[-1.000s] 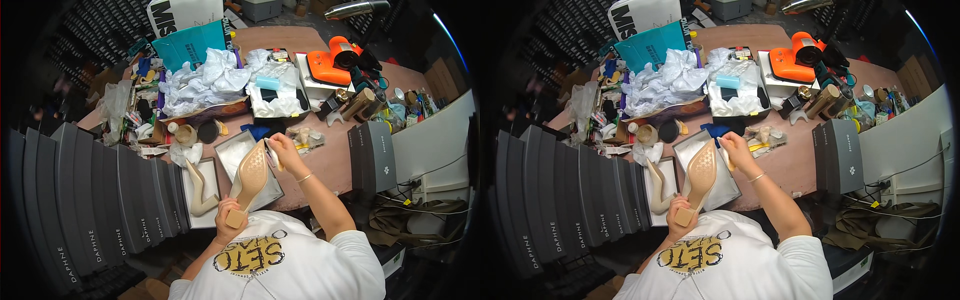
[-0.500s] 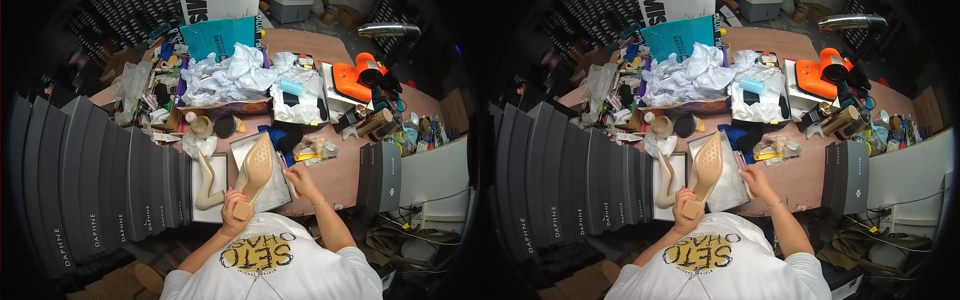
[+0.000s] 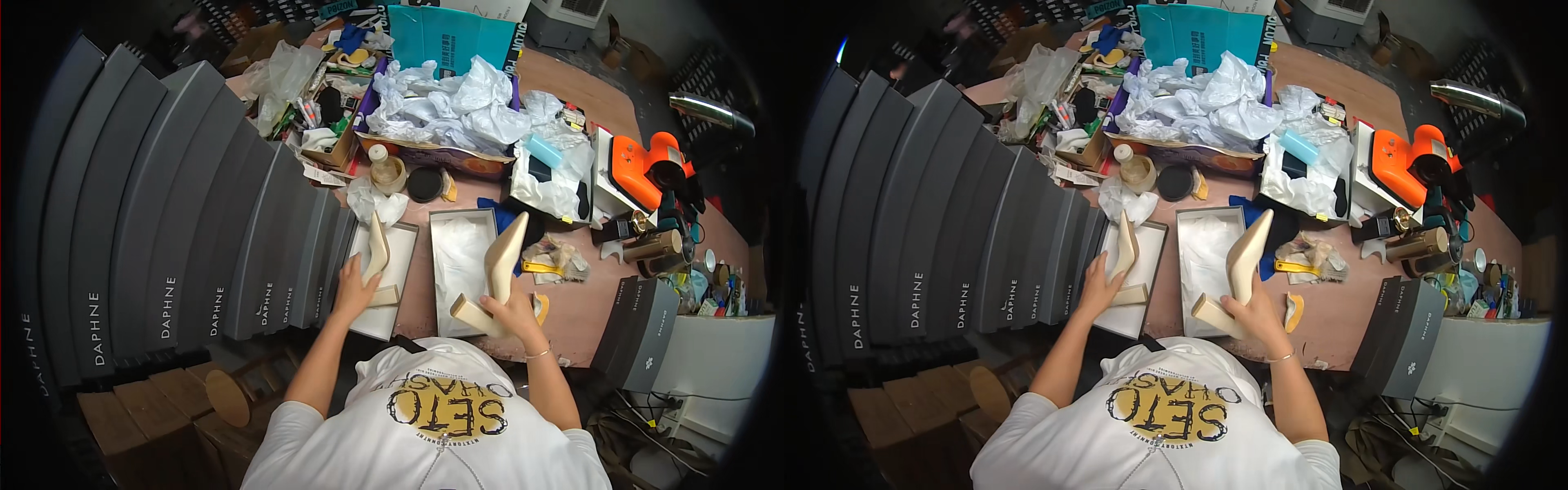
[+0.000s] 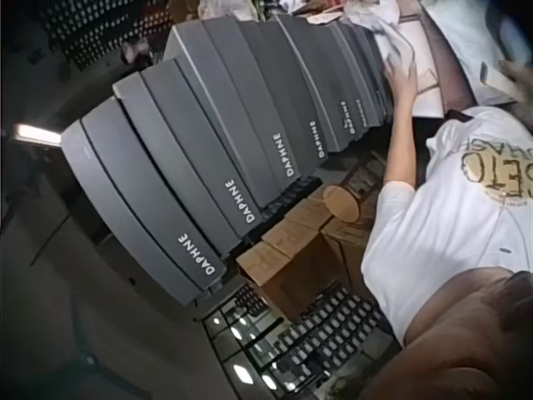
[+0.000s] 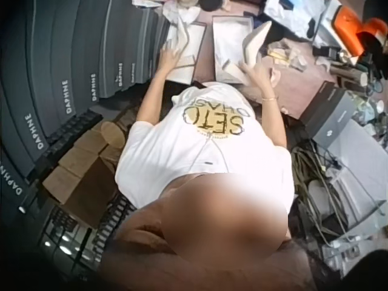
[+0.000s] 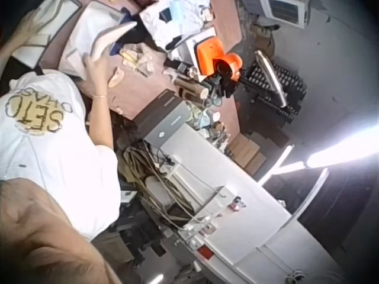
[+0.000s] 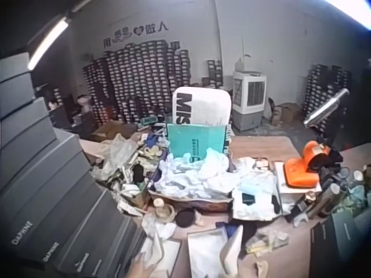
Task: Inspecting, cleaning, and packing high-heeled shoes into a box.
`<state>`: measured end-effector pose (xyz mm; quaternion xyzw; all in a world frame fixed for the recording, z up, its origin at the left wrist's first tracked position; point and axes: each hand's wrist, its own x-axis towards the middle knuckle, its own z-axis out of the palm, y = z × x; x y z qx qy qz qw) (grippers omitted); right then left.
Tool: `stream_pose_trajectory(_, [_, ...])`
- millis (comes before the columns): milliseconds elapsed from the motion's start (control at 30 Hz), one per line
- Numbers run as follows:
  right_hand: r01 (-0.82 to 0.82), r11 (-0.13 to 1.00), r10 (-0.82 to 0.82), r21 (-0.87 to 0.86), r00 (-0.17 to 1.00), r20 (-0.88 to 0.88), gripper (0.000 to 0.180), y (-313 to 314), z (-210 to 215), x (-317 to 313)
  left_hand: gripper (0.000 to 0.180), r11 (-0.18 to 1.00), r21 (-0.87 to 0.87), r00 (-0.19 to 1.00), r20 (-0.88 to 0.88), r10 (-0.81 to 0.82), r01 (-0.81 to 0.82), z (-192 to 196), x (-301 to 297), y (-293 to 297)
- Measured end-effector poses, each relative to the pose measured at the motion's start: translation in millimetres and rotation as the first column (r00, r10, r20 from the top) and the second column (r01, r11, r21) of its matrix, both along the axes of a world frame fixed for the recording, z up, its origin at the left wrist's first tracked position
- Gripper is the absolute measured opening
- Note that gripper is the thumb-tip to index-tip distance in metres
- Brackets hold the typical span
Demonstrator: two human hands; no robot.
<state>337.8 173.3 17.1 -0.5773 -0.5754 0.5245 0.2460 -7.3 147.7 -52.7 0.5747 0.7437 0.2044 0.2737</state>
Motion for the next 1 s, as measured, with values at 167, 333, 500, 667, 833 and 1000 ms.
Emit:
stream_pose_trajectory(167, [-0.304,0.953,0.272,0.007,0.862,0.428,0.083,4,-32,-10,0.046,0.971,-0.193,0.985,0.128,-0.114,0.137,13,-10,-5])
stream_pose_trajectory(333, [-0.163,0.986,0.168,-0.038,0.96,0.224,0.083,-12,-86,-22,0.062,0.97,0.134,0.973,0.14,0.184,-0.203,-44,32,-25])
stream_pose_trajectory(500, [-0.027,0.894,-0.068,-0.447,0.978,-0.195,0.069,-7,-81,-40,0.07,0.897,-0.314,0.53,0.727,0.437,-0.31,-54,38,-6])
stream_pose_trajectory(667, [0.248,0.92,-0.346,-0.305,0.878,-0.331,0.055,-34,-82,-53,0.057,0.946,-0.183,0.428,0.857,0.287,-0.268,-45,48,-12])
stream_pose_trajectory(833, [0.098,0.995,-0.076,0.029,0.899,-0.431,0.066,-59,-7,-44,0.057,0.978,0.09,0.456,0.89,0.007,-0.191,56,89,-38])
stream_pose_trajectory(1000, [0.091,0.957,0.008,0.275,0.941,-0.338,0.068,-60,-4,-46,0.064,0.979,0.146,0.411,0.908,-0.075,-0.143,74,96,-38])
